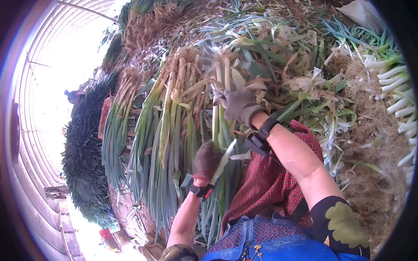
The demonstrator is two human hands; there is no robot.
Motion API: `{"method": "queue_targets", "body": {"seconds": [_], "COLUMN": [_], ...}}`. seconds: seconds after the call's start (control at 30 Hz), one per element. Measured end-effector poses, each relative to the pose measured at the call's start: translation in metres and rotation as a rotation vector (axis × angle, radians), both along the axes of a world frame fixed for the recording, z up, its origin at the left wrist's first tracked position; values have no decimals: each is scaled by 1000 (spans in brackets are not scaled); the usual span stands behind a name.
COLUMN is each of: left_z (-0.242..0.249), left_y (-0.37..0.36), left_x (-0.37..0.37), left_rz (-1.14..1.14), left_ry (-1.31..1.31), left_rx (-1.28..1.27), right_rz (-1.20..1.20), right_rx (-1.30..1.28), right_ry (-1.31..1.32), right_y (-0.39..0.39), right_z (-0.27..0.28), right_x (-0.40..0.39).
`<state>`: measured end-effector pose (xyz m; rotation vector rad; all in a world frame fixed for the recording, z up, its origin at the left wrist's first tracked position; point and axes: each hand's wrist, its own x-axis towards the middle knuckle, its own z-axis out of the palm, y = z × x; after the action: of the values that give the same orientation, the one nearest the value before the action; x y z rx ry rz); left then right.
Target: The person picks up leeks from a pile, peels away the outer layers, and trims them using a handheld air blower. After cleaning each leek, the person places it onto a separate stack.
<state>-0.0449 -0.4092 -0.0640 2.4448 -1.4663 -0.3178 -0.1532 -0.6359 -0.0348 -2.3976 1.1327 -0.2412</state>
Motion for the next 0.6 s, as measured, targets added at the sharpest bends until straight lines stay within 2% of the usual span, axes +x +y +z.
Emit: {"method": "queue_targets", "body": {"seconds": [0.1,0.13,0.23,0.3,0.43,0.5,0.6], "left_z": [-1,-5,-13,-3,-20,-16,-36], "left_y": [6,7,-7,-19,-49,-70,-93], "left_x": [-11,-8,43,66,98,94,112], "left_rz": [-91,-116,63,202,258,303,335], "left_ry": [-13,26,111,-90,-402,-491,-497], "left_rx": [-41,-66,-47,-221,54,138,220], "right_rz": [415,307,332,410,341,374,311], "right_rx": [361,264,181,186,49,1,51], "right_ry": [57,39,167,202,93,120,103], "right_y": [5,23,50,59,63,52,54], "right_z": [31,44,55,51,19,19,31], "right_x": [-7,-8,-9,-4,6,7,1]}}
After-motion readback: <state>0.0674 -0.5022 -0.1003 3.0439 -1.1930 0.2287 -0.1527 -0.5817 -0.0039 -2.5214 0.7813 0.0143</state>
